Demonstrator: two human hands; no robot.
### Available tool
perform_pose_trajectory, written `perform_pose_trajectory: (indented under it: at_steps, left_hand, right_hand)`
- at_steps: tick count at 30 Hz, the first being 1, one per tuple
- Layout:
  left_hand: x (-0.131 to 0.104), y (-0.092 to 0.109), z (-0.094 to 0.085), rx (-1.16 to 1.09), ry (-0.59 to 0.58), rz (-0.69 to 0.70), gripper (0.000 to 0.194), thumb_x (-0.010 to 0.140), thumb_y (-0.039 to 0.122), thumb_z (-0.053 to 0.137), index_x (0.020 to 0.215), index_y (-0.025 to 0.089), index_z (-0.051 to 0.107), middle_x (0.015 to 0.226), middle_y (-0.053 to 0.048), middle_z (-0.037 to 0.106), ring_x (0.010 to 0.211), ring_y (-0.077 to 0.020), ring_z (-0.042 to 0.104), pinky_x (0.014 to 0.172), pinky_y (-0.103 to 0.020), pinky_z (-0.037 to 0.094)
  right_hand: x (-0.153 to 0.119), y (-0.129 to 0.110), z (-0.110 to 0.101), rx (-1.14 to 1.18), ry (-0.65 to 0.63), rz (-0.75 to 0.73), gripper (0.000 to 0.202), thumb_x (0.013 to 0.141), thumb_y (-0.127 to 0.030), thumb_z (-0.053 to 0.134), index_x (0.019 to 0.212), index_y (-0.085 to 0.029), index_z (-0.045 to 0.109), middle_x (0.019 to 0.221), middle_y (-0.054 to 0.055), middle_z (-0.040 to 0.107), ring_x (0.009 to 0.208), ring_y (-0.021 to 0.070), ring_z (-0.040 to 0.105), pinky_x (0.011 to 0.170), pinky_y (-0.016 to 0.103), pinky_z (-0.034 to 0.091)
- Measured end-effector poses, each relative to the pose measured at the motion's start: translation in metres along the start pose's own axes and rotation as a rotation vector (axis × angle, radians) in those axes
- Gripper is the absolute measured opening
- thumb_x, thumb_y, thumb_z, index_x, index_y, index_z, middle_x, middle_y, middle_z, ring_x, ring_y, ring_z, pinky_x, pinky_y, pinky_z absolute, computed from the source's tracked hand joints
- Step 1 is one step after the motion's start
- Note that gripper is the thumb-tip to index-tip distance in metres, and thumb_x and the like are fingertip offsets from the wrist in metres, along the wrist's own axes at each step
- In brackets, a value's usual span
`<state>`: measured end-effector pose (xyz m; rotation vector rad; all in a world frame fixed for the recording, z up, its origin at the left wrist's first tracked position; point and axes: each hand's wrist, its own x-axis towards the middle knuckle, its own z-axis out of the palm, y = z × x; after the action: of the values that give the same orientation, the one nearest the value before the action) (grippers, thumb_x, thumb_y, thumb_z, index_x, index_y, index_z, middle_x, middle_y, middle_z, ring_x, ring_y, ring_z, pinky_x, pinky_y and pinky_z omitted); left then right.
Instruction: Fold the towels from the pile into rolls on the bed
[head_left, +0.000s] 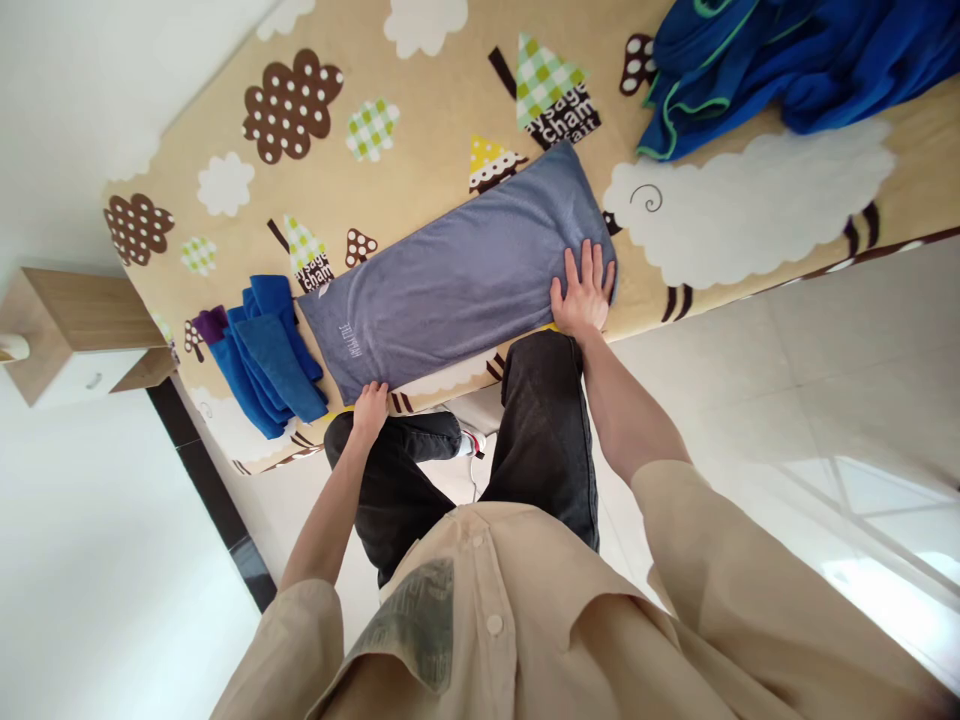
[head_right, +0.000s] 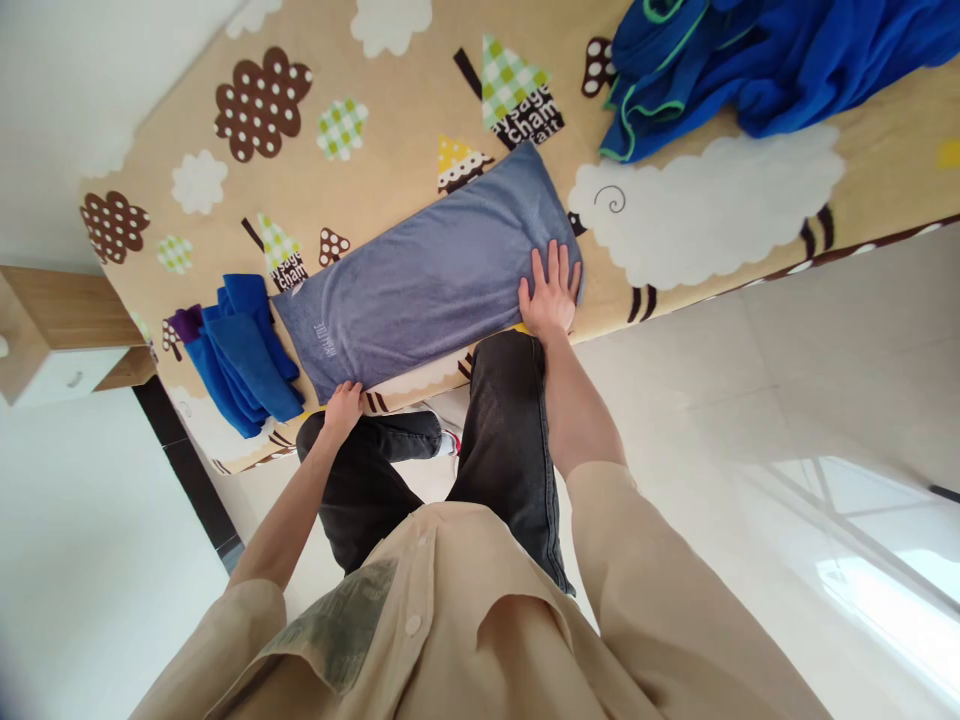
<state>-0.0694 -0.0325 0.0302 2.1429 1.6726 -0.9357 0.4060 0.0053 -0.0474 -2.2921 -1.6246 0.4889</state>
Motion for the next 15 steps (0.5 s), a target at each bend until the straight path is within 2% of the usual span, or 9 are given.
perform_pose_trajectory:
  at_steps: [2, 3, 4, 6, 8, 10, 12, 15]
  left_hand:
    - [0.003, -0.003, -0.004, -0.062, 0.02, -0.046, 0.03, 0.094, 0.014, 0.046, 0.111, 0.015, 0.071, 0.114, -0.02, 0.069, 0.114, -0.034, 0.065, 0.096, -0.042, 0.055]
    - [0.006, -0.005, -0.006, -0.114, 0.068, -0.089, 0.03, 0.095, 0.017, 0.045, 0.11, 0.015, 0.071, 0.113, -0.019, 0.07, 0.113, -0.0338, 0.066, 0.097, -0.043, 0.055]
    - [0.011, -0.005, -0.007, -0.172, 0.15, -0.143, 0.032, 0.097, 0.019, 0.044, 0.113, 0.014, 0.071, 0.115, -0.02, 0.07, 0.115, -0.0339, 0.066, 0.1, -0.045, 0.054]
    - [0.024, -0.002, -0.008, -0.28, 0.378, -0.259, 0.041, 0.099, 0.023, 0.04, 0.128, 0.011, 0.067, 0.135, -0.023, 0.064, 0.13, -0.0351, 0.059, 0.111, -0.049, 0.049]
    - [0.041, 0.008, -0.004, -0.349, 0.548, -0.365, 0.051, 0.101, 0.026, 0.037, 0.145, 0.009, 0.056, 0.157, -0.025, 0.049, 0.148, -0.0369, 0.045, 0.12, -0.055, 0.041]
    - [0.057, 0.022, 0.005, -0.412, 0.592, -0.476, 0.058, 0.102, 0.026, 0.034, 0.156, 0.01, 0.046, 0.167, -0.024, 0.037, 0.157, -0.0379, 0.034, 0.124, -0.062, 0.033]
    - [0.068, 0.035, 0.016, -0.463, 0.592, -0.563, 0.061, 0.102, 0.024, 0.031, 0.162, 0.013, 0.04, 0.17, -0.023, 0.034, 0.16, -0.0368, 0.029, 0.127, -0.066, 0.026]
    - [0.076, 0.043, 0.029, -0.544, 0.638, -0.587, 0.065, 0.101, 0.025, 0.031, 0.164, 0.014, 0.038, 0.172, -0.019, 0.031, 0.163, -0.0324, 0.023, 0.132, -0.061, 0.016]
  right_hand:
    - [0.0, 0.0, 0.0, 0.007, -0.005, 0.003, 0.069, 0.105, -0.044, 0.033, 0.17, -0.022, 0.028, 0.179, 0.003, 0.014, 0.167, 0.0308, 0.009, 0.132, 0.067, 0.009]
    - [0.001, -0.001, 0.0, 0.011, -0.008, 0.005, 0.069, 0.105, -0.044, 0.033, 0.17, -0.022, 0.028, 0.179, 0.003, 0.014, 0.167, 0.0309, 0.008, 0.132, 0.068, 0.009]
    - [0.001, -0.001, 0.0, 0.017, -0.01, 0.008, 0.069, 0.105, -0.044, 0.033, 0.17, -0.023, 0.028, 0.179, 0.003, 0.013, 0.167, 0.031, 0.008, 0.132, 0.068, 0.009]
    - [0.002, -0.002, 0.001, 0.022, -0.008, 0.014, 0.069, 0.105, -0.044, 0.032, 0.17, -0.022, 0.028, 0.18, 0.003, 0.012, 0.167, 0.0308, 0.007, 0.132, 0.067, 0.009]
    - [0.002, -0.002, 0.002, 0.012, 0.005, 0.018, 0.069, 0.106, -0.044, 0.032, 0.17, -0.022, 0.029, 0.18, 0.003, 0.011, 0.167, 0.0297, 0.007, 0.133, 0.065, 0.009]
    - [0.002, -0.003, 0.003, -0.014, 0.018, 0.02, 0.068, 0.106, -0.044, 0.031, 0.17, -0.022, 0.031, 0.18, 0.003, 0.012, 0.167, 0.028, 0.008, 0.134, 0.062, 0.01]
    - [0.003, -0.003, 0.003, -0.047, 0.025, 0.023, 0.066, 0.106, -0.043, 0.032, 0.169, -0.022, 0.032, 0.179, 0.004, 0.015, 0.167, 0.0271, 0.011, 0.134, 0.06, 0.011]
    - [0.002, -0.003, 0.004, -0.086, 0.048, 0.022, 0.065, 0.107, -0.041, 0.034, 0.168, -0.02, 0.034, 0.178, 0.007, 0.019, 0.166, 0.0271, 0.014, 0.134, 0.059, 0.012]
